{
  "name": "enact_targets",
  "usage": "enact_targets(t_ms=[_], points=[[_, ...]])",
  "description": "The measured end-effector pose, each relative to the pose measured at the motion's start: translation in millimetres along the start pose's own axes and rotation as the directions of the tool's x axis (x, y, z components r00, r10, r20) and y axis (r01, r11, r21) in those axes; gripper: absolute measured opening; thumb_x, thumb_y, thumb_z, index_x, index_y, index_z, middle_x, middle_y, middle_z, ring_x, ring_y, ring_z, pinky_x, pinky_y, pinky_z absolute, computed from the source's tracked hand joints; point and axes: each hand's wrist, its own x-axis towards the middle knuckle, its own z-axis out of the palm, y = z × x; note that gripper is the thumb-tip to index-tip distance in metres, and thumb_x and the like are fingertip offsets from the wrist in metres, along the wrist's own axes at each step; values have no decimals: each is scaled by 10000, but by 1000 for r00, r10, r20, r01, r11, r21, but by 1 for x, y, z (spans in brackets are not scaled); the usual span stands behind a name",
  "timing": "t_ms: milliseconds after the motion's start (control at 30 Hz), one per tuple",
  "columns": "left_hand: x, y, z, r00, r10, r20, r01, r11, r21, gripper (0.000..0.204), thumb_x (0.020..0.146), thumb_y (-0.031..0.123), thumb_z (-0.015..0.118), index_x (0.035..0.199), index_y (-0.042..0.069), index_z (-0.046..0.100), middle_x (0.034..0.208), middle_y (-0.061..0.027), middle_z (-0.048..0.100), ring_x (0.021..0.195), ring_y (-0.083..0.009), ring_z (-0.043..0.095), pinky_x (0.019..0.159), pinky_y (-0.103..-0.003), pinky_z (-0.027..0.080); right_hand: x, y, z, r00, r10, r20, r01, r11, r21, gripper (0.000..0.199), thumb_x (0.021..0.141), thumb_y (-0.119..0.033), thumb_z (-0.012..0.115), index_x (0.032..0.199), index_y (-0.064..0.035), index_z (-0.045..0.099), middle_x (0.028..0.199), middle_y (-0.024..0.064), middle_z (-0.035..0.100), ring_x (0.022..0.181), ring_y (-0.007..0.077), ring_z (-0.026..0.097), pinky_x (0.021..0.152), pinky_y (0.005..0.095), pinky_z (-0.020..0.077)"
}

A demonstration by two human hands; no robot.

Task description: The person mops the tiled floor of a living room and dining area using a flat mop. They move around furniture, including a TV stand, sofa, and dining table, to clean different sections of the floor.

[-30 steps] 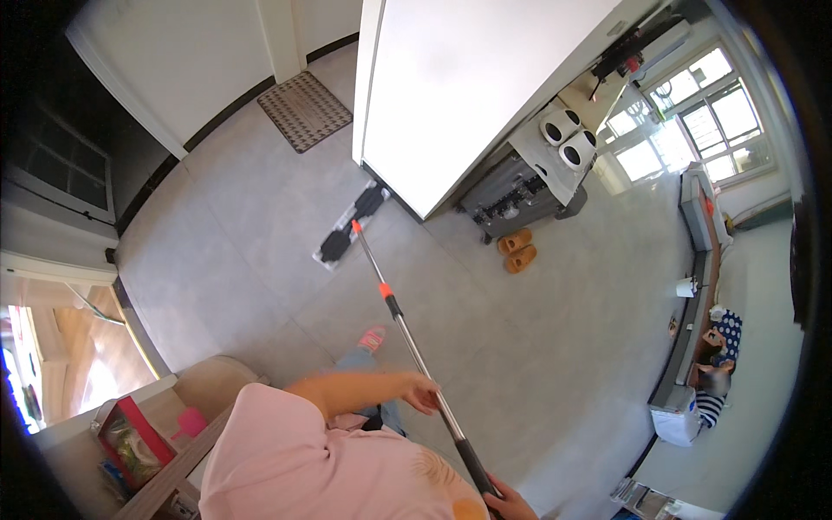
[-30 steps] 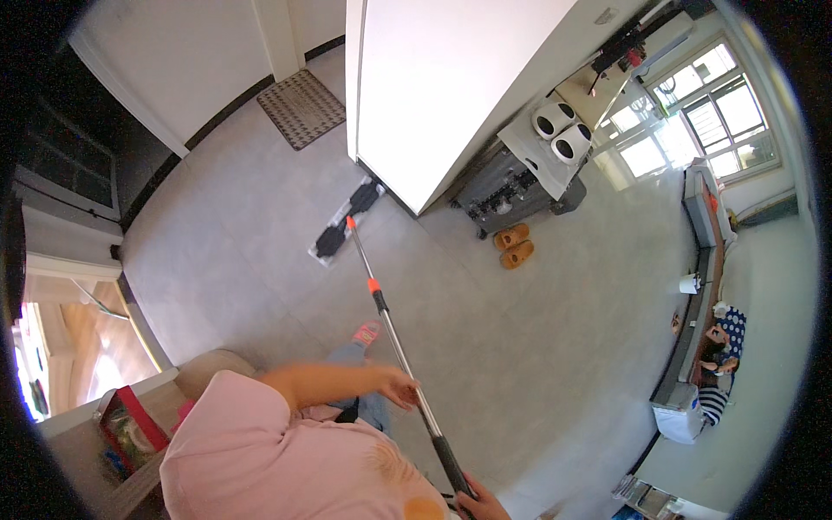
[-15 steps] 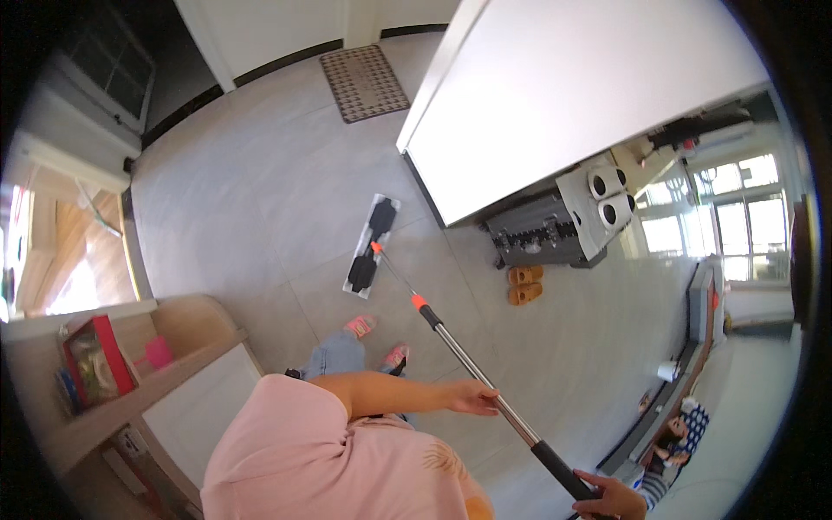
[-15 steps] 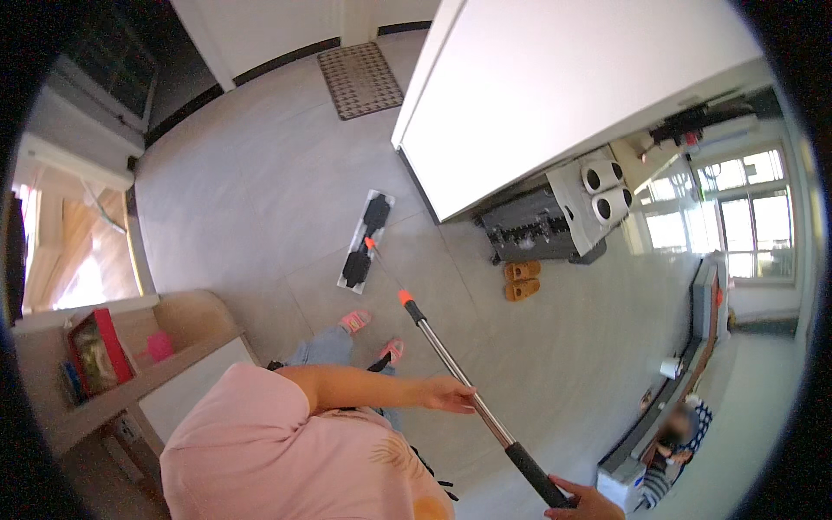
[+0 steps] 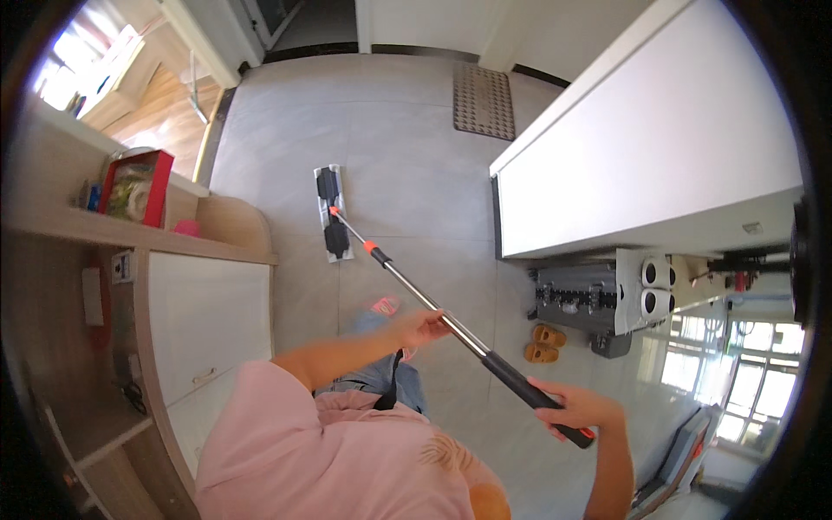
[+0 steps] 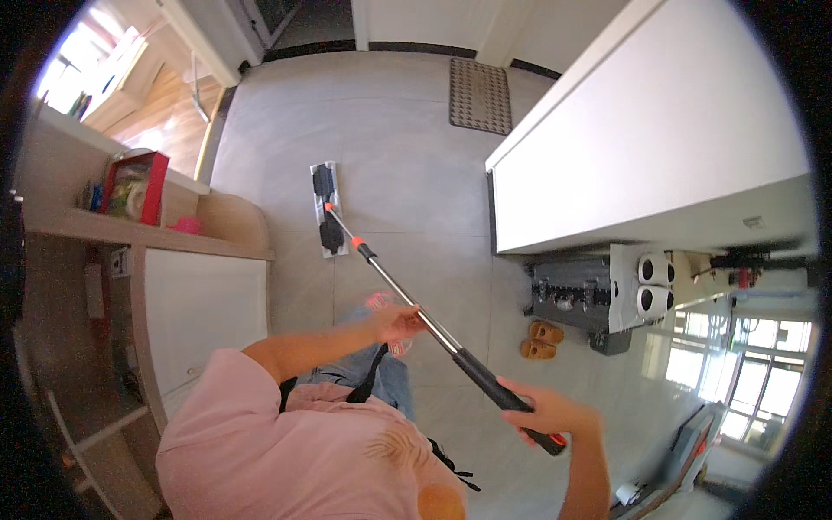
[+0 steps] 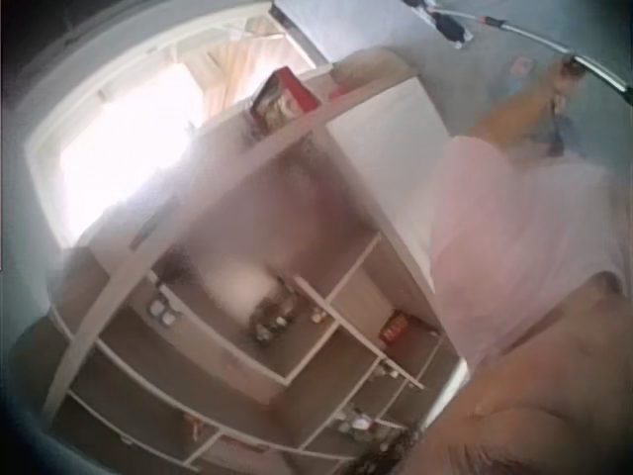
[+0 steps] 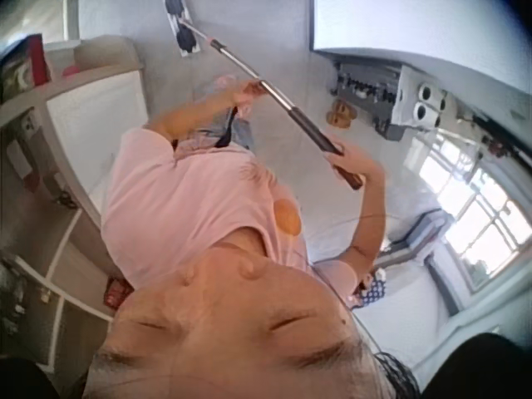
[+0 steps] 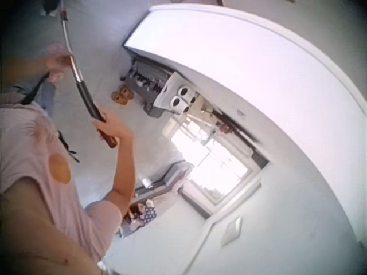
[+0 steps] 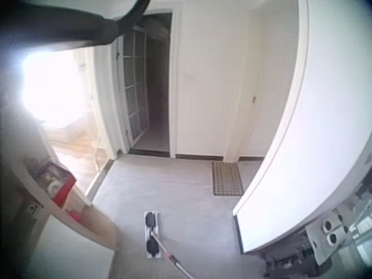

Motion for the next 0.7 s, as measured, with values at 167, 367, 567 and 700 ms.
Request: enact_targets(t_ms=[167,367,567,700], points=[[-24,57,-80,957,159,-244,-170,985,-23,144,791,102,451,849,-27,479,878,-144,500,873,-261,486,821,-394,407,101,-2,24,980,-183,77,174,979,105,573,784,-125,481,1268,-131,175,572,18,423,465,89,420,423,223,375],[-62,98,-108,842,316,-437,-353,936,-2,158,789,129,441,814,-24,472,841,-159,521,797,-289,523,778,-436,418,151,-46,54,964,-266,-7,264,959,-104,543,771,-129,503,1244,-104,238,589,20,440,459,87,420,414,230,367],[-17,77,-138,968,47,-248,-37,998,44,201,795,150,441,838,-41,481,844,-165,541,840,-304,526,772,-439,420,131,-4,67,973,-220,-77,228,966,126,494,770,-82,488,1220,-94,284,597,21,453,455,89,423,403,232,361],[-1,15,-59,966,-255,-35,236,823,516,185,775,112,458,843,-57,491,850,-176,544,796,-293,540,741,-412,443,50,53,79,976,60,-209,23,928,372,447,758,-75,501,1177,-68,346,630,34,483,482,110,443,430,240,375]])
